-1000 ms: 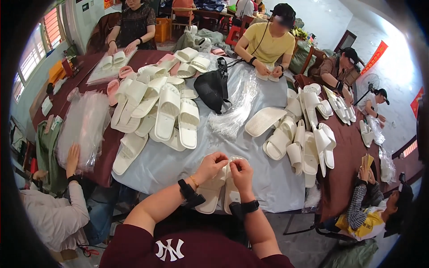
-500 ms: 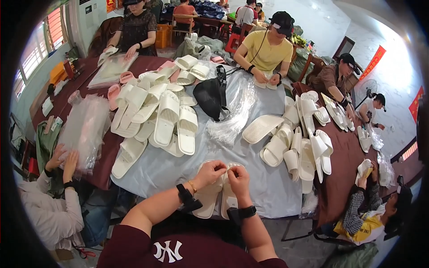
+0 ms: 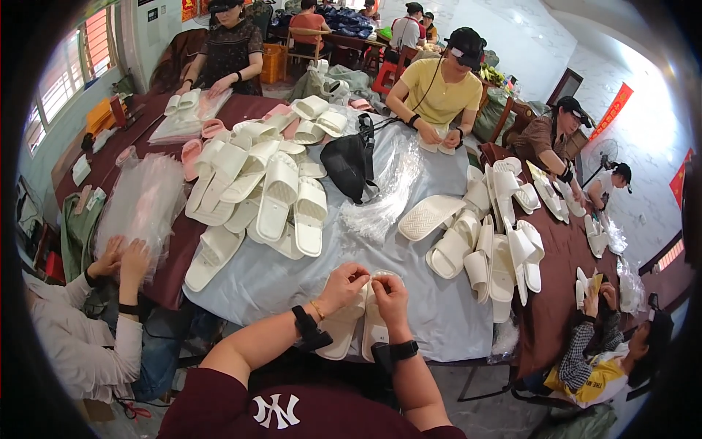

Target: Assembling and checking pairs of sandals at a manufacturing table.

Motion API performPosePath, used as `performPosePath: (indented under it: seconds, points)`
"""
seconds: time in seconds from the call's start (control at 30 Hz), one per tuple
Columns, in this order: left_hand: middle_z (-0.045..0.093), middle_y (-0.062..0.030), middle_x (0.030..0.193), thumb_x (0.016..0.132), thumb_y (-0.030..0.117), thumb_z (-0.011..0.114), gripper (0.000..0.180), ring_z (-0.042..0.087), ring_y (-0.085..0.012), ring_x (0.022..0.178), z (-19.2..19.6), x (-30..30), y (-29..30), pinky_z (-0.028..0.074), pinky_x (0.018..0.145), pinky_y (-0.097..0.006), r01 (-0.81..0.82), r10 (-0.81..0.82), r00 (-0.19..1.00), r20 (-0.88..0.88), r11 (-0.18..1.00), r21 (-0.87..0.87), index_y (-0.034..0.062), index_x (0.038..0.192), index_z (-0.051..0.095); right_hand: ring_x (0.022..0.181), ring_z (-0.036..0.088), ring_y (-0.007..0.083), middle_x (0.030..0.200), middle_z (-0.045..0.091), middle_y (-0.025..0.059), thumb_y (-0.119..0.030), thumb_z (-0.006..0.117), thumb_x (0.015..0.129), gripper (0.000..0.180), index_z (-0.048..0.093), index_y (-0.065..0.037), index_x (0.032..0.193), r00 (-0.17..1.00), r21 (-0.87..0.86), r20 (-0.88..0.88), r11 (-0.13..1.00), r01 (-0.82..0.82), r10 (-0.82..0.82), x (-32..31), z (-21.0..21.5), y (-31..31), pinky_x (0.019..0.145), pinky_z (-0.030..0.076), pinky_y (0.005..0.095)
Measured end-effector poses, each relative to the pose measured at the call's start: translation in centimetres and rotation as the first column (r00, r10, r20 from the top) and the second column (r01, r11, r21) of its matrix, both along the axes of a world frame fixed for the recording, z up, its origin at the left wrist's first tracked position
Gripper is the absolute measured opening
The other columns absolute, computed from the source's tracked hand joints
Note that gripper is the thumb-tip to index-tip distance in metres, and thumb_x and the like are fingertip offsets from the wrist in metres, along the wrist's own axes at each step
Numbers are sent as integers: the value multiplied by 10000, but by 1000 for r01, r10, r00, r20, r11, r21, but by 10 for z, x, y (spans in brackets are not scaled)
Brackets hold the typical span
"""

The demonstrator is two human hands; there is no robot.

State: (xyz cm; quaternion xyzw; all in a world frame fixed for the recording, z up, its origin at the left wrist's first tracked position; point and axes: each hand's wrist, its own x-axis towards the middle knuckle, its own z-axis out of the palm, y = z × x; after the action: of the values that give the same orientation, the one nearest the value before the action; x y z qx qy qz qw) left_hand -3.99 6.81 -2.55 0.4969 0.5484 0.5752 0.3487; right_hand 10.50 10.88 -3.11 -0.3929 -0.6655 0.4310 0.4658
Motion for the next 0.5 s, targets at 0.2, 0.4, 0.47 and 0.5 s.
performPosePath:
  seconds: [0.2, 0.4, 0.47, 0.5]
  points:
    - [580, -86, 931, 809, 98, 638, 112, 579, -186, 811, 3, 1, -2, 474, 708, -271, -3, 10, 989, -147, 999, 45, 4, 866, 616, 639, 543, 87, 757, 601, 35, -29, 655, 783, 67, 635, -5, 842, 1000, -39, -6, 999, -17, 17, -3, 4, -2, 580, 445, 225]
    - [564, -134, 994, 785, 97, 597, 111, 553, -280, 948, 1, 5, -4, 450, 815, -341, 23, 17, 963, -268, 989, 146, -1, 835, 580, 736, 580, 183, 875, 582, 92, 1, 636, 722, 91, 622, -19, 810, 988, 235, 141, 971, 29, -64, -4, 14, -7, 628, 491, 266]
    - [563, -136, 988, 786, 99, 593, 111, 554, -283, 940, -1, 6, -2, 452, 810, -344, 14, 28, 962, -273, 989, 150, -2, 830, 577, 779, 582, 207, 905, 576, 109, 5, 630, 716, 91, 619, -20, 803, 987, 265, 139, 963, 43, -82, -5, 9, -5, 639, 499, 280]
    - [562, -139, 982, 787, 101, 589, 111, 556, -285, 932, -1, 7, -2, 454, 805, -347, 6, 36, 959, -282, 989, 148, -2, 825, 574, 822, 583, 232, 935, 571, 125, 9, 625, 710, 90, 615, -21, 795, 986, 287, 134, 956, 58, -100, -6, 10, -5, 651, 508, 293]
